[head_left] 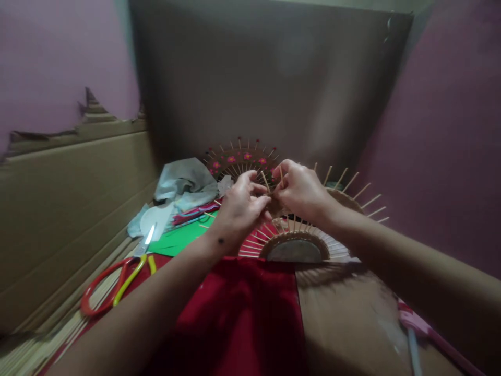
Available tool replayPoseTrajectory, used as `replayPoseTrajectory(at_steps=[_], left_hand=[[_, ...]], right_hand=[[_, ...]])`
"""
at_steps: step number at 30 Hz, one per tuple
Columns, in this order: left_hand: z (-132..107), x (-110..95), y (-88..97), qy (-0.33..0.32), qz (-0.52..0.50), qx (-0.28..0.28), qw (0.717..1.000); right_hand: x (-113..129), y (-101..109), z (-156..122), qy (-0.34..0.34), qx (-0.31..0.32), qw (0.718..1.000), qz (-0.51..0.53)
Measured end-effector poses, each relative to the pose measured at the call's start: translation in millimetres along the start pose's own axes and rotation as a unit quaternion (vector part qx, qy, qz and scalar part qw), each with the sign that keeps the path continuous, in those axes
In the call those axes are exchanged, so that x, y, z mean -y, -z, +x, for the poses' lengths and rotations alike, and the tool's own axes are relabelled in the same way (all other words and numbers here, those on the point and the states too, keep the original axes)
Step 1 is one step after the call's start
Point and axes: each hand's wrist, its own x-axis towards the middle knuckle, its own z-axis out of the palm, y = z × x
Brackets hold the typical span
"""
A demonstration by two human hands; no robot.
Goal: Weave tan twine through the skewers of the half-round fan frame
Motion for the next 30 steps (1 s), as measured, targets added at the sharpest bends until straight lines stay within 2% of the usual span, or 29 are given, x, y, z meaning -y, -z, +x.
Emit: replayPoseTrajectory(at_steps=[2,4,9,13,15,17,18,21,22,24,25,27,29,30], left_hand=[[7.9,8.3,-8.5,0.034,-0.078,0.037,0.996],[12.2,7.0,-12.9,0.057,-0.118,0.053,0.990],[9.2,-19.6,-13.0,0.115,-0.134,0.107,0.979],[3.2,-28.0,-12.5,0.144,-0.154,0.092,0.973],[0.5,-26.0,-11.9,0.147,-0.178,0.086,0.969],[-2.4,-23.7,-9.6,0.148,-0.192,0.087,0.966],[-4.2,-23.4,-7.5,0.151,-0.188,0.087,0.967],[-10.4,-27.5,2.2,0.165,-0.145,0.082,0.972],[-12.6,-30.4,6.4,0.168,-0.133,0.083,0.973],[-16.5,-37.5,15.6,0.165,-0.120,0.094,0.975],[-18.1,-41.0,20.3,0.162,-0.113,0.106,0.975],[-20.0,-46.9,29.1,0.159,-0.099,0.135,0.973],[-20.0,-49.9,36.5,0.163,-0.088,0.168,0.968],[-19.4,-50.3,39.8,0.167,-0.086,0.182,0.965]], right_hand=[[2.2,0.9,-1.4,0.004,-0.001,1.000,-0.013],[3.8,3.7,0.0,-0.006,0.013,1.000,-0.015],[8.9,13.4,2.8,-0.056,0.065,0.996,-0.001],[20.7,19.9,-5.5,-0.039,0.062,0.997,-0.037],[31.8,28.3,-12.4,-0.060,0.107,0.992,-0.031],[46.0,44.8,-18.8,-0.089,0.197,0.976,0.014],[53.0,56.2,-20.8,-0.079,0.227,0.970,0.042],[64.2,97.0,-17.9,-0.044,0.168,0.983,0.063],[62.2,109.4,-13.6,-0.016,0.132,0.988,0.083],[48.5,126.8,-2.2,0.040,0.104,0.984,0.138],[38.1,130.4,3.3,0.031,0.116,0.979,0.165],[15.6,128.0,10.3,-0.029,0.222,0.956,0.188],[-2.0,116.8,9.2,-0.095,0.346,0.906,0.227],[-7.2,110.2,6.1,-0.120,0.376,0.887,0.239]])
